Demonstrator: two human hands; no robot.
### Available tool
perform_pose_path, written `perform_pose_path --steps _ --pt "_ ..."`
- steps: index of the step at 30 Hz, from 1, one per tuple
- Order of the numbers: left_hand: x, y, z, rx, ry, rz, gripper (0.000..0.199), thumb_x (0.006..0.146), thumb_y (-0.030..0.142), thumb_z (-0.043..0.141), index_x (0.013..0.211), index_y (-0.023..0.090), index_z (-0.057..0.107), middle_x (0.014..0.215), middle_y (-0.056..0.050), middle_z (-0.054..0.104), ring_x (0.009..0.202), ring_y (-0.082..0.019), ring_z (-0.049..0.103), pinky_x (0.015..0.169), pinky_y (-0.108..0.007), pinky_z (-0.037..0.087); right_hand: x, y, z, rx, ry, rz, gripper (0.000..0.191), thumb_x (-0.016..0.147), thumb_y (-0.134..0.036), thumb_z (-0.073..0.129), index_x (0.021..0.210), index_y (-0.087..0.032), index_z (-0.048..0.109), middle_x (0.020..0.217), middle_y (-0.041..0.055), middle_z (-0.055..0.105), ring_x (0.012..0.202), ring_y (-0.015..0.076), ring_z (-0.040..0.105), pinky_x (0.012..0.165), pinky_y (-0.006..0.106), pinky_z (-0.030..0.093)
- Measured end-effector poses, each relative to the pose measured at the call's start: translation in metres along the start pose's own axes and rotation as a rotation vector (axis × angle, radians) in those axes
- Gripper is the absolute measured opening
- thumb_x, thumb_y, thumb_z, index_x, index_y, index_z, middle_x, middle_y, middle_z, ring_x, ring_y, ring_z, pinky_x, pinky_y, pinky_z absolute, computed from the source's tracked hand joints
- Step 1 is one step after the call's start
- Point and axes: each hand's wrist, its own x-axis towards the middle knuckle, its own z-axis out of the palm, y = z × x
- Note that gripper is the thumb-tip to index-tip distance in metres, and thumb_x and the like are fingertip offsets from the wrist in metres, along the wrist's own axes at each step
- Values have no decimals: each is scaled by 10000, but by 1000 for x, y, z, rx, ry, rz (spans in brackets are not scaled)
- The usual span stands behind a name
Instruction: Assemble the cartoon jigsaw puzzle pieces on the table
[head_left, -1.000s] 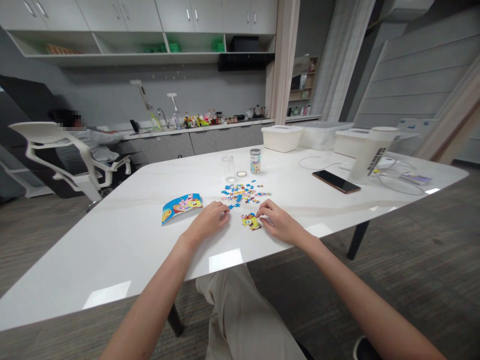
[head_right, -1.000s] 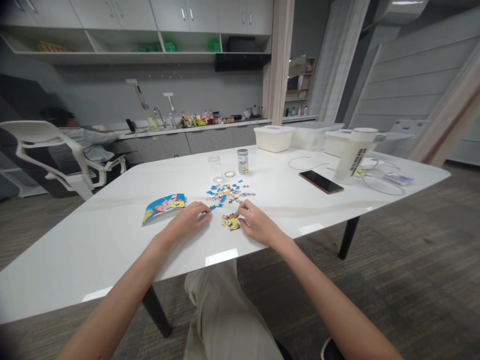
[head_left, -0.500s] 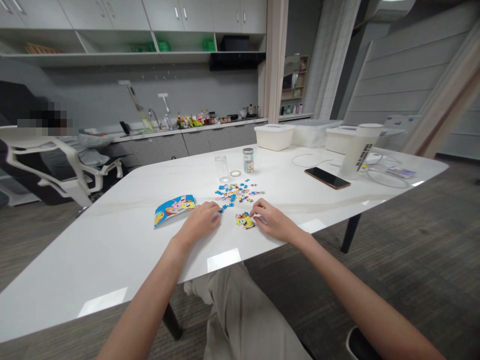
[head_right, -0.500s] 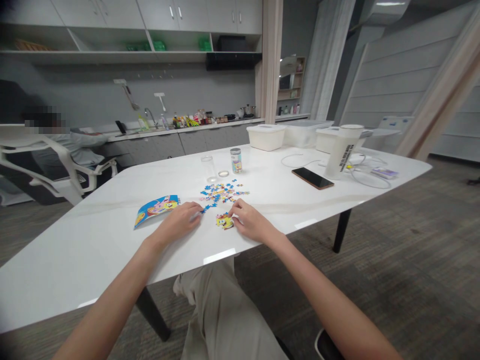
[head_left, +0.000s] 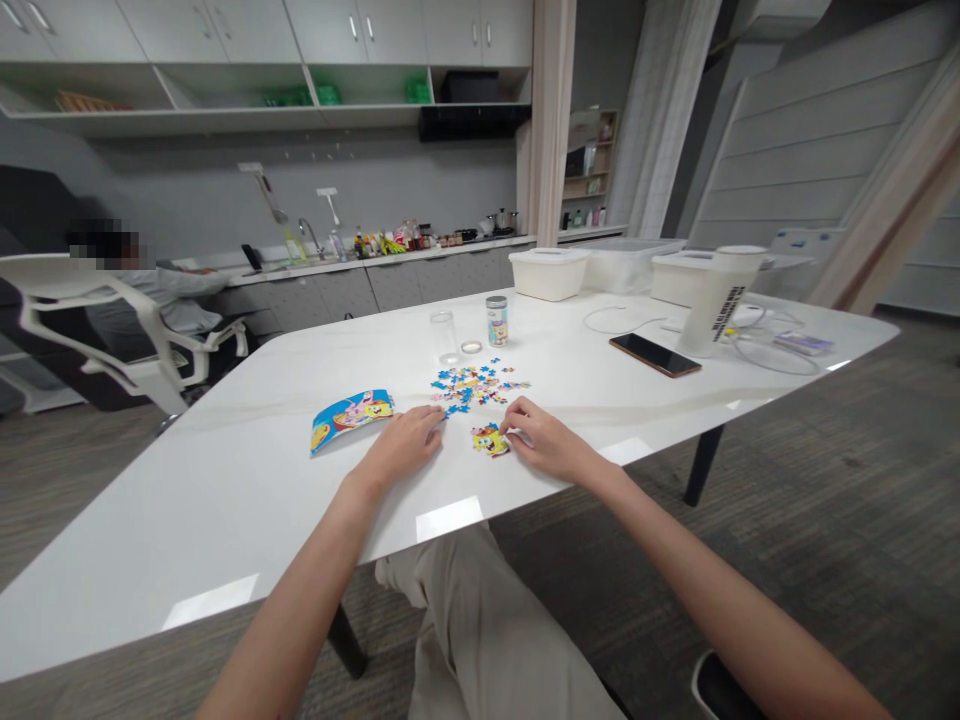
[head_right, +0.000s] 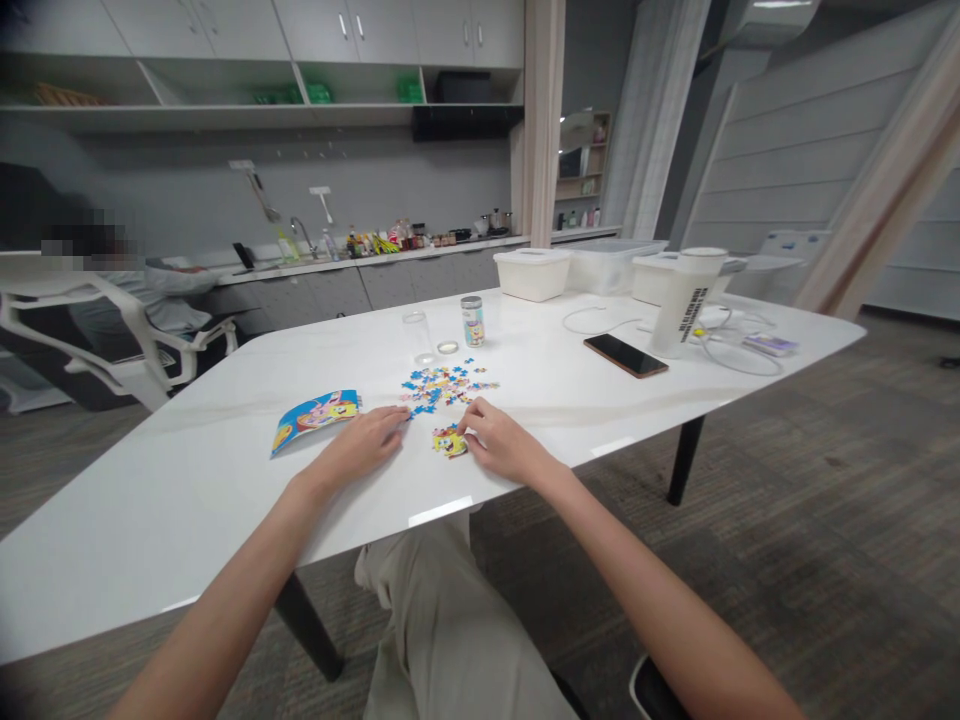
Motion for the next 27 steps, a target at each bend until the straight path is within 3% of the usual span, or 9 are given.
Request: perform_pose_path --steps 12,22,27 --pt "0 5 -6 32 16 19 310 860 163 422 1081 163 639 1132 -127 616 1029 -245 586 927 -407 457 0 -1 -1 -10 -20 10 205 824 -34 478 918 -169 601 950 77 531 847 175 576 793 329 490" --pt "0 4 -2 17 -12 2 362 893 173 383 1196 162 581 1315 -111 575 1216 -245 512 997 -418 417 1 -4 -1 -50 -45 53 186 824 -39 487 907 -155 607 966 95 552 895 197 575 837 361 482" --pt "-1 4 -1 27 -11 -9 371 891 170 380 1208 145 570 1309 -131 571 1205 -253 518 982 -420 423 1 -2 -1 -46 -49 66 177 827 -45 493 906 -156 606 968 94 553 899 198 573 846 362 475"
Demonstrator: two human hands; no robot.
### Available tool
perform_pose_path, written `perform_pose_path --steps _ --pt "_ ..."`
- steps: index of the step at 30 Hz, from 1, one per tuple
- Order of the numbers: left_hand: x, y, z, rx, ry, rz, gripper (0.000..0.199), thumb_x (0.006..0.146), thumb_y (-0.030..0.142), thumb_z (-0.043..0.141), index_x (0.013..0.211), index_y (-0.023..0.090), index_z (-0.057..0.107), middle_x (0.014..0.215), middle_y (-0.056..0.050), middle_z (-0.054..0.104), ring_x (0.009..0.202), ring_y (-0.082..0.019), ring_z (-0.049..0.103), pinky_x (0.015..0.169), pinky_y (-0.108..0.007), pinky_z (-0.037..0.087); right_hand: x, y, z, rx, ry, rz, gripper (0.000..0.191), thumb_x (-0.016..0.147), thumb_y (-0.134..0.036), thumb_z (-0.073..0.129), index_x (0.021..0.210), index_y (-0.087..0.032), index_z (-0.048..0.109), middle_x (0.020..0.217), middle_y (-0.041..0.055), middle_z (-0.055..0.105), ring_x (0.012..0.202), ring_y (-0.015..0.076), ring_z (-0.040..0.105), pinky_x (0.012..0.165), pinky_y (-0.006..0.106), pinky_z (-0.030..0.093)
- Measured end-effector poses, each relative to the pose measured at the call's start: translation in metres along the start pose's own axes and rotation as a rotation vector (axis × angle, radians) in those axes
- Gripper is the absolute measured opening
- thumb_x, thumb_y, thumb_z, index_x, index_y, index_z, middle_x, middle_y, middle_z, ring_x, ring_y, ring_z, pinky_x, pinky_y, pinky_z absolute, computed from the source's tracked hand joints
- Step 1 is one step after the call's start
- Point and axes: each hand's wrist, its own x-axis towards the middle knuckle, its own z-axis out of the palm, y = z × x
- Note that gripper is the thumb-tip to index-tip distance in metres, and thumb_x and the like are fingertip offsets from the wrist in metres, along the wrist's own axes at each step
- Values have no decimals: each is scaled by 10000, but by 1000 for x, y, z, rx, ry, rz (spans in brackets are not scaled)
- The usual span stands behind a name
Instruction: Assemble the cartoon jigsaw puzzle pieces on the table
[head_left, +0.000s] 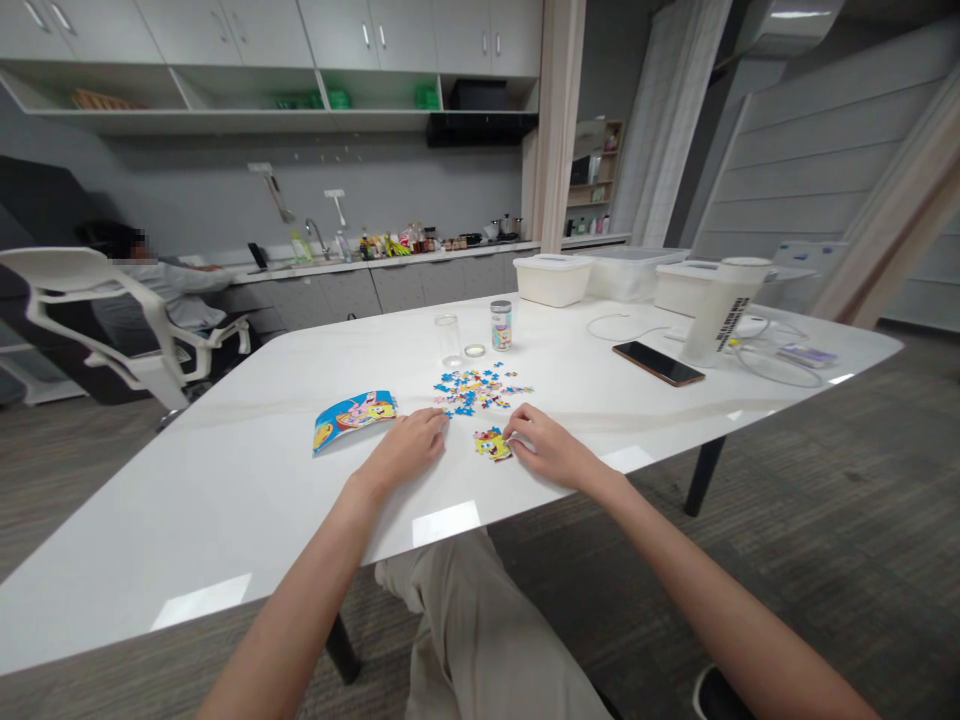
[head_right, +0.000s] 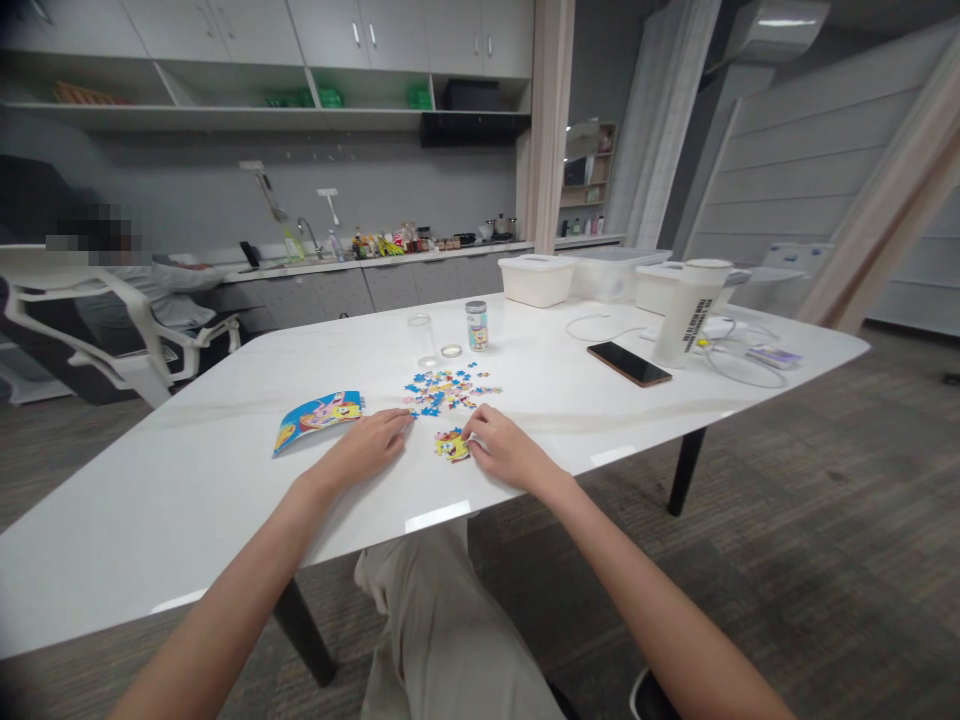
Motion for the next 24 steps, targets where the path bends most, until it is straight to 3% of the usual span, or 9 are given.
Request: perform_pose_path --steps 6,11,14,19,24 --pt "0 2 -3 30 38 23 302 883 168 390 1077 161 621 1137 -132 613 1001 -241 591 875 -395 465 -1 3 3 -9 13 14 158 834 -70 507 913 -161 609 968 86 550 913 197 569 860 356 463" --pt "0 2 0 10 27 28 345 897 165 364 1160 171 587 1242 -123 590 1132 -241 558 922 -393 454 5 12 6 -2 73 190 148 845 -111 511 931 -161 621 973 73 559 895 175 573 835 317 467" --pt "1 0 4 19 8 9 383 906 183 346 1231 157 547 1337 -135 547 1230 -241 506 993 -407 422 26 17 6 -64 10 272 163 840 -136 527 951 -147 645 983 77 590 858 163 583 837 300 456" --pt "1 0 4 57 13 -5 423 890 175 349 1281 131 504 1434 -161 449 1317 -229 428 1050 -385 386 78 25 9 -282 -216 396 217 868 -215 512 922 -158 714 1024 112 660 959 193 612 822 256 436" --pt "-1 3 1 36 6 1 414 881 163 358 1270 136 498 1445 -164 432 1302 -238 445 1032 -397 402 109 34 17 -333 -240 456 196 795 -283 634 885 -143 736 1025 149 695 933 245 639 751 270 456"
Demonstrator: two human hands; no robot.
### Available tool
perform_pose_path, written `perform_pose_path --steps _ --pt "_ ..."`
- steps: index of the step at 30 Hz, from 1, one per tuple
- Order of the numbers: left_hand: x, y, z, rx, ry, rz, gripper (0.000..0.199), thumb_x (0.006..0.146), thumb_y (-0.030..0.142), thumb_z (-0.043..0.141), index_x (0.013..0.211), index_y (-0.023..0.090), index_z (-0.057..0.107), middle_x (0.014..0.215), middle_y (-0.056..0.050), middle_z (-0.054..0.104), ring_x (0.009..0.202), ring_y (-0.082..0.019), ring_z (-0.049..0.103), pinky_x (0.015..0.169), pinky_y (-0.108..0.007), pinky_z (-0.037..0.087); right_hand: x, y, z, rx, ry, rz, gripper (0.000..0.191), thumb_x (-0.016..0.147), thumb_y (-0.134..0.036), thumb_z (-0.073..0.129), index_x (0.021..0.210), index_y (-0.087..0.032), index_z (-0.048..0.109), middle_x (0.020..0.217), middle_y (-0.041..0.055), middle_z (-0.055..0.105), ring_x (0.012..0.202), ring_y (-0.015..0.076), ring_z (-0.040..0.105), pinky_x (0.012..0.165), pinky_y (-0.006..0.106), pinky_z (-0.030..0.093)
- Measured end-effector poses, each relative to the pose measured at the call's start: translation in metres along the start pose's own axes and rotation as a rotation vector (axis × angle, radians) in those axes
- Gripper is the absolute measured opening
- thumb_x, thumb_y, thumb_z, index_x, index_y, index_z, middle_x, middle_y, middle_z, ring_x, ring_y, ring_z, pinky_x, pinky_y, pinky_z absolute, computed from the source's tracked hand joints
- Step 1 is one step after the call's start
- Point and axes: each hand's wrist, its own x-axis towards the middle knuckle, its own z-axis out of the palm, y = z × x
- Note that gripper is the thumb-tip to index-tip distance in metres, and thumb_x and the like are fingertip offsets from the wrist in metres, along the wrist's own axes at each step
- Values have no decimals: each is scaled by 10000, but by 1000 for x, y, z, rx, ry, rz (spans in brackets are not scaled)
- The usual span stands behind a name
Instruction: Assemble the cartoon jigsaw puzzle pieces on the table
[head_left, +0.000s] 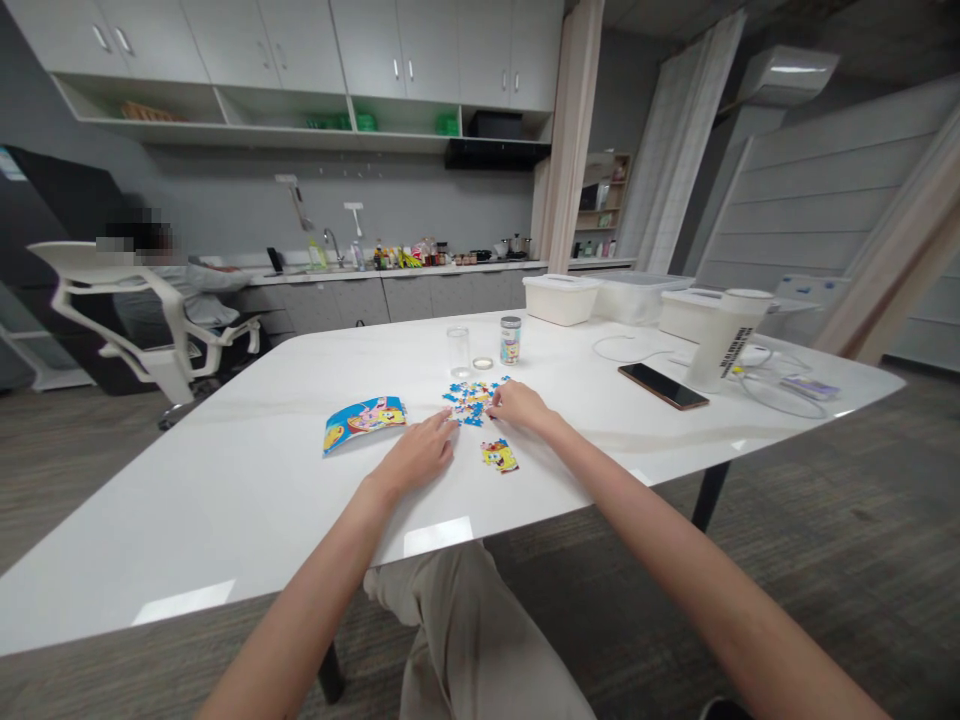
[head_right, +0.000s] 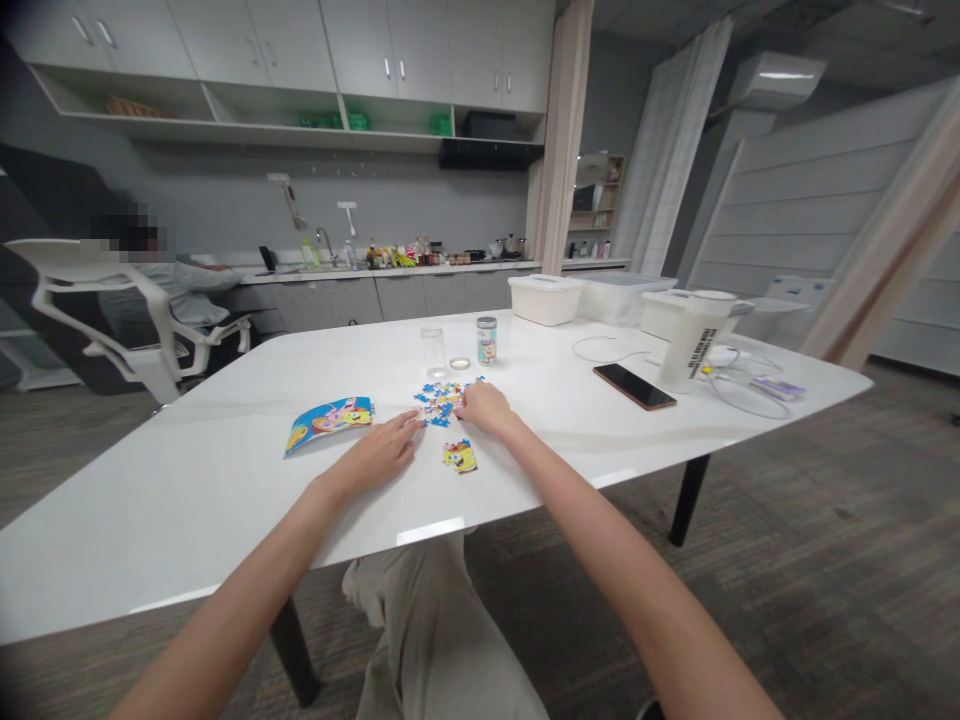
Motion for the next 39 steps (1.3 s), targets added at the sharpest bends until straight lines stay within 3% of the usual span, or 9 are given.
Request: perform_pose_path --steps 4,11,19,30,32,35,37,39 --pt "0 1 -1 -36 -10 -1 401 889 169 352 1264 140 492 1430 -158 451 1283 -237 464 1025 -400 404 9 3 3 -4 -27 14 136 758 -192 646 842 -150 745 960 120 724 885 218 655 705 240 447" --pt "-1 0 1 -64 16 15 380 889 156 355 1242 146 496 1405 -159 478 1285 -239 461 1022 -409 403 9 17 8 66 -38 -9 130 743 -235 645 786 -147 730 785 63 729 732 160 652 617 206 420" --pt "-1 2 -1 -62 12 24 363 888 147 366 1222 131 505 1392 -174 483 1265 -250 479 1006 -419 411 11 17 11 113 10 -32 195 758 -286 650 865 -135 714 907 98 724 831 185 644 699 229 445" --pt "1 3 -3 -51 46 75 358 861 93 365 1189 146 497 1339 -142 518 1218 -235 502 974 -390 419 9 14 11 314 -5 -80 121 718 -154 637 819 -125 698 818 57 719 751 136 634 685 212 455" --pt "1 4 -5 -57 63 105 368 835 71 380 1176 145 497 1300 -133 542 1175 -234 523 955 -385 424 4 15 6 502 -90 -170 139 732 -180 635 837 -109 694 786 51 713 716 125 627 670 214 460" --pt "2 8 -11 -54 101 146 307 843 112 419 1132 157 512 1206 -119 588 1103 -237 549 911 -387 430 -5 16 -3 762 -368 -373 196 727 -260 677 860 -120 712 820 42 720 735 123 630 694 225 471" --pt "2 10 -14 -45 126 173 234 868 160 432 1080 166 533 1135 -111 610 1067 -239 556 879 -385 429 -10 16 -7 820 -536 -419 226 714 -292 704 875 -137 733 856 43 730 761 129 639 723 235 479" --pt "3 11 -16 -41 140 197 179 887 187 431 1021 174 549 1068 -98 623 1022 -230 564 846 -371 424 -12 17 -9 841 -620 -421 234 708 -296 717 888 -150 748 887 46 737 784 135 646 750 240 483"
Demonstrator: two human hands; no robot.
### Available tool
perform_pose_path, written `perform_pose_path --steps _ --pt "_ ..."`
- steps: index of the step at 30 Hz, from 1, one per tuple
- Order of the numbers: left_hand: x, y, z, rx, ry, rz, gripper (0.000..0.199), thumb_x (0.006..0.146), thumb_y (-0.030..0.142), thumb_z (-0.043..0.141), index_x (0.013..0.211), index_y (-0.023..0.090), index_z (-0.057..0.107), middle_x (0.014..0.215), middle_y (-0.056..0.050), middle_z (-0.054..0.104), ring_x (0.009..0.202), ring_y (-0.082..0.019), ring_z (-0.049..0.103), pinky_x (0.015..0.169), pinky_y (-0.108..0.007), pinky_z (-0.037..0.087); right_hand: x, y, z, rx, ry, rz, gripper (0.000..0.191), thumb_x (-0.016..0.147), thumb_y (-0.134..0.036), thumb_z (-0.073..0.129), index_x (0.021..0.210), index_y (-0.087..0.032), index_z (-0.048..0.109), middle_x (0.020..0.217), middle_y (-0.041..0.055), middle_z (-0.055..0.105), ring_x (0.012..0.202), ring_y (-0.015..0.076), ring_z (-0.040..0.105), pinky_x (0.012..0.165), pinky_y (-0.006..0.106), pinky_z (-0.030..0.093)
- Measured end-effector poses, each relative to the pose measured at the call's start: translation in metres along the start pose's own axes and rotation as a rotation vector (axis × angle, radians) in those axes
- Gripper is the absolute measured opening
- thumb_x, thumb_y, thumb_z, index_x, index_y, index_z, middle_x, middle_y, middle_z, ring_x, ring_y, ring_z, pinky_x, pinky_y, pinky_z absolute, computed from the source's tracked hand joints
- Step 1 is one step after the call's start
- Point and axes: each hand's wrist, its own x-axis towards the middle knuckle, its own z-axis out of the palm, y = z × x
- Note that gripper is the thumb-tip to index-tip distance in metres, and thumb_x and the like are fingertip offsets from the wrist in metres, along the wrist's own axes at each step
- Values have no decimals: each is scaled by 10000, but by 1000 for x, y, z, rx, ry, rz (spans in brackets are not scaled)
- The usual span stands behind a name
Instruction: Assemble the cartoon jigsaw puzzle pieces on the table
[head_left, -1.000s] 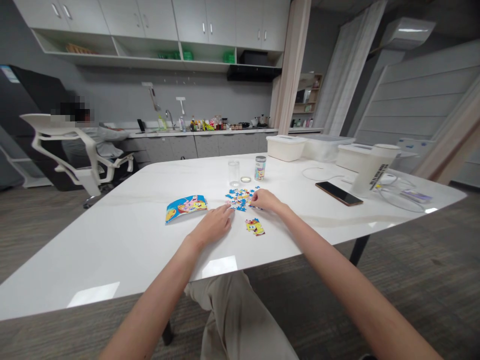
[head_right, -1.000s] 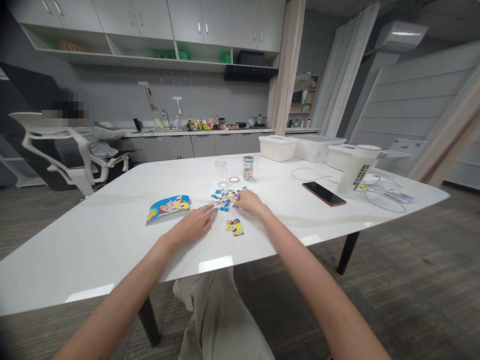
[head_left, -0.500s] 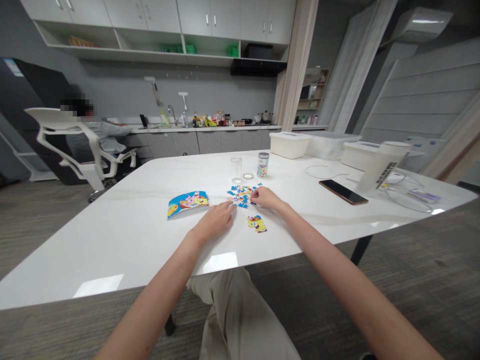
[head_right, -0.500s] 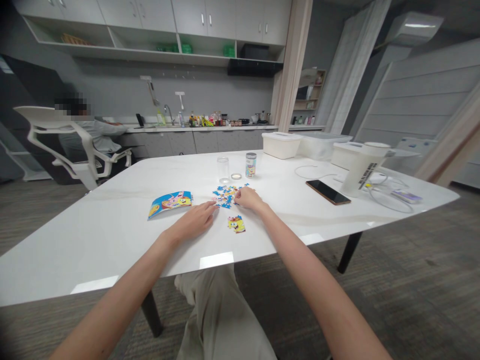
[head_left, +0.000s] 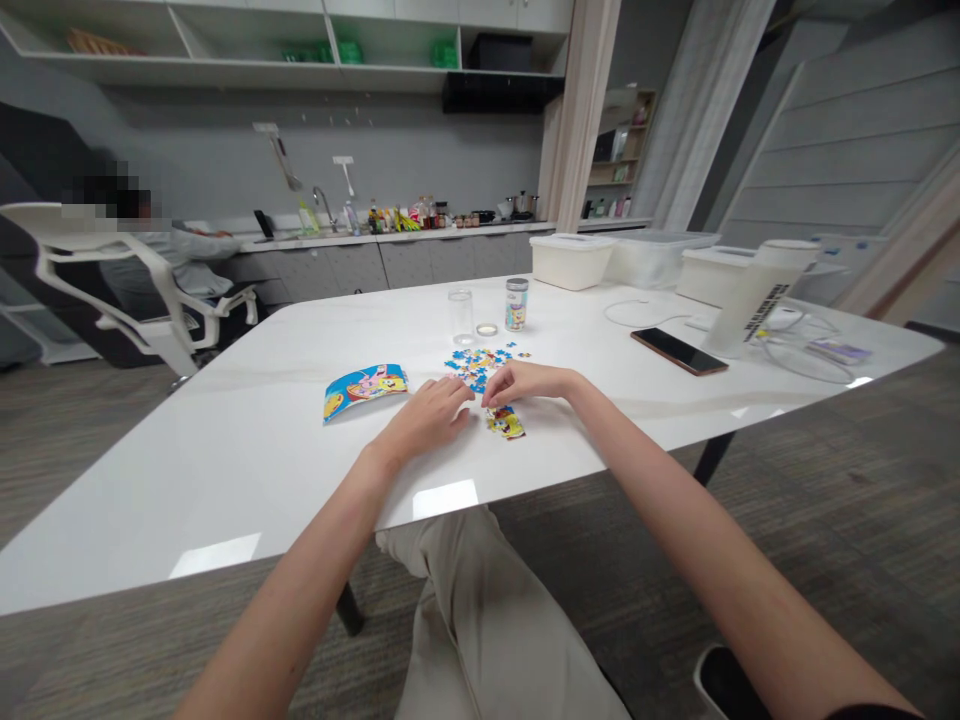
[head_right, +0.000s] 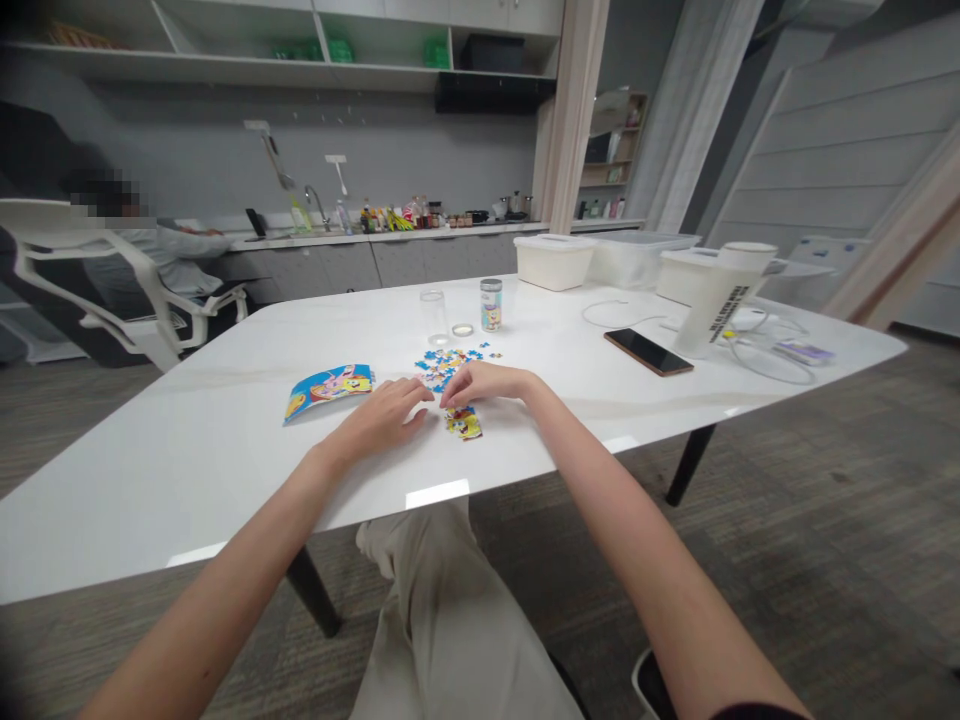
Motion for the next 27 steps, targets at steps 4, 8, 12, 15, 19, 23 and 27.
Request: perform_pose_path --steps 4,8,12,15,19,23,27 --pt "1 1 -1 10 13 45 158 902 184 412 951 179 562 953 -69 629 920 -201 567 792 -336 406 -1 1 -1 22 -18 8 224 706 -268 718 899 -163 762 892 37 744 809 139 651 770 236 484" --pt "1 4 -3 19 15 91 160 904 210 425 921 175 581 918 -60 636 867 -189 566 778 -326 395 -2 -1 -2 9 -20 7 207 697 -244 718 882 -163 765 854 26 744 784 134 648 754 230 484" --pt "2 8 -5 26 25 160 186 895 318 489 913 167 595 902 -61 644 834 -188 568 766 -326 398 -3 -3 0 39 -37 12 216 686 -245 725 878 -150 750 833 27 734 758 128 640 729 224 484" --pt "3 10 -5 58 39 230 212 923 325 464 908 167 603 880 -58 643 803 -174 569 748 -319 397 -2 -4 1 63 -59 15 240 686 -239 724 907 -146 729 847 29 729 760 126 639 730 228 488" --pt "5 13 -2 101 85 312 250 964 253 390 904 170 619 863 -60 636 788 -157 563 738 -314 396 -3 -6 2 28 -67 22 216 684 -228 720 883 -145 715 781 14 714 724 119 633 694 219 486" --pt "5 17 -3 88 101 349 298 971 224 366 849 185 635 844 -47 627 758 -139 549 723 -304 401 -4 -7 2 -33 -76 20 230 692 -241 716 901 -148 708 758 5 707 709 120 628 680 221 481" --pt "5 22 -4 13 137 389 281 959 226 410 822 195 653 832 -32 641 761 -128 560 729 -290 412 -4 -9 3 -100 -118 9 248 709 -243 700 940 -150 704 764 2 707 710 120 622 668 215 468"
